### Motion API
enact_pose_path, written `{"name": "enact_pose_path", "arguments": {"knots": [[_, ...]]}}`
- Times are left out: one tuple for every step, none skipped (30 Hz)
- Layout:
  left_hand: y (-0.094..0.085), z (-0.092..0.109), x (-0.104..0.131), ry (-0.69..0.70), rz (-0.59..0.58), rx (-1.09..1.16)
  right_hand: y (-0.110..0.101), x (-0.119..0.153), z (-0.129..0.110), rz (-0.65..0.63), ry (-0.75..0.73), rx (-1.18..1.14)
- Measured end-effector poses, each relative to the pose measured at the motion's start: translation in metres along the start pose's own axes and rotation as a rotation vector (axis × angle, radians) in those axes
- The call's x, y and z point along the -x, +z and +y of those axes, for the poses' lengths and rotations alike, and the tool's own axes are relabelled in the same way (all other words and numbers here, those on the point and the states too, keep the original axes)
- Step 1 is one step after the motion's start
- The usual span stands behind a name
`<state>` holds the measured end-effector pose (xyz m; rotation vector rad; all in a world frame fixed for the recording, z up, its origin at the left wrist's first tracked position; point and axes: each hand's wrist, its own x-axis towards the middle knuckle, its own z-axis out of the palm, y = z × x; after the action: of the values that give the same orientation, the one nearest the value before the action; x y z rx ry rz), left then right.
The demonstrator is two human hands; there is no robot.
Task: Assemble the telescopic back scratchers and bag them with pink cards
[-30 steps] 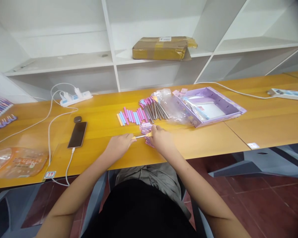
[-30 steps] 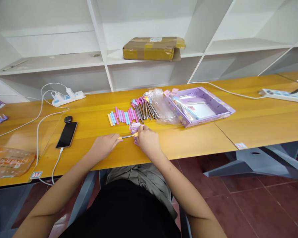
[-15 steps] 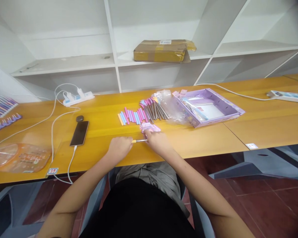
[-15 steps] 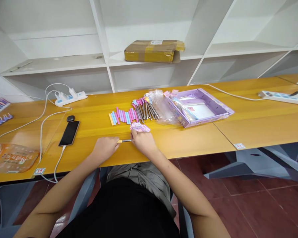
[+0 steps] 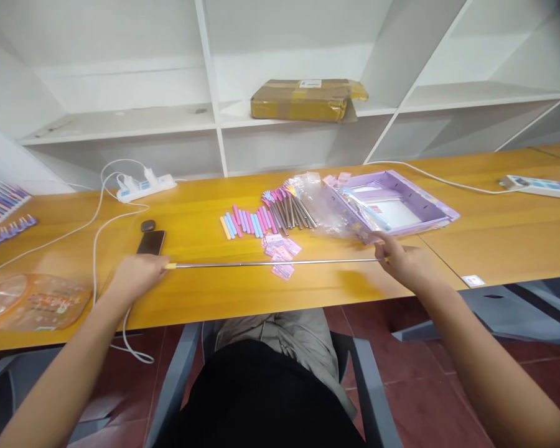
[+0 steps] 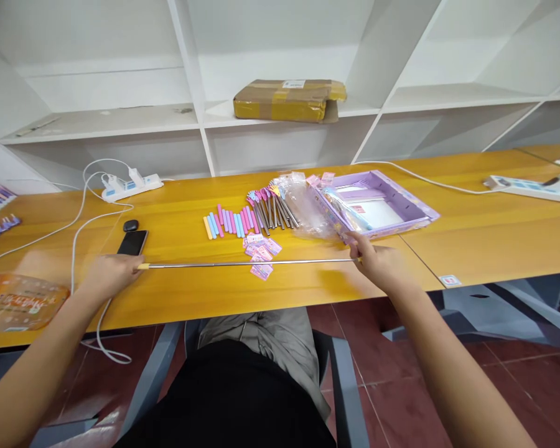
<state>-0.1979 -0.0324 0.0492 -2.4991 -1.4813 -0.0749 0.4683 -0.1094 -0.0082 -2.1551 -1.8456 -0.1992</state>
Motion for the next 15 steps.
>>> {"name": "enact_pose_path", "arguments": {"knots": [[0.003,-0.005,0.004,0.013,-0.02,0.018,0.0,0.002,0.011,-0.011,-0.029,0.036],[0.007,-0.006,0.006,0.012,-0.03,0.033,0.001,0.005,0.016,-0.032,-0.067,0.072],[0.009,-0.004,0.008,0.003,-0.035,0.043,0.003,0.008,0.018,-0.057,-0.104,0.089],[0.011,-0.001,0.008,-0.006,-0.036,0.047,0.004,0.01,0.018,-0.073,-0.127,0.077],[0.012,0.003,0.007,-0.015,-0.034,0.042,0.006,0.012,0.016,-0.081,-0.141,0.05],[0.013,0.006,0.007,-0.018,-0.036,0.03,0.006,0.013,0.014,-0.079,-0.144,0.014],[0.012,0.007,0.007,-0.015,-0.046,0.014,0.006,0.014,0.013,-0.066,-0.136,-0.033],[0.011,0.008,0.007,-0.012,-0.059,-0.003,0.005,0.014,0.013,-0.04,-0.121,-0.095],[0.01,0.008,0.007,-0.011,-0.071,-0.016,0.002,0.014,0.013,-0.002,-0.098,-0.169],[0.008,0.007,0.008,-0.01,-0.08,-0.023,-0.001,0.014,0.014,0.039,-0.076,-0.249],[0.007,0.006,0.009,-0.009,-0.086,-0.026,-0.005,0.014,0.015,0.072,-0.057,-0.326],[0.006,0.006,0.011,-0.008,-0.089,-0.025,-0.01,0.014,0.015,0.096,-0.042,-0.391],[0.005,0.006,0.012,-0.006,-0.09,-0.024,-0.015,0.015,0.015,0.109,-0.031,-0.44],[0.005,0.006,0.014,-0.002,-0.092,-0.023,-0.02,0.015,0.015,0.11,-0.023,-0.472],[0.005,0.007,0.015,0.003,-0.094,-0.022,-0.024,0.017,0.014,0.103,-0.016,-0.493]]}}
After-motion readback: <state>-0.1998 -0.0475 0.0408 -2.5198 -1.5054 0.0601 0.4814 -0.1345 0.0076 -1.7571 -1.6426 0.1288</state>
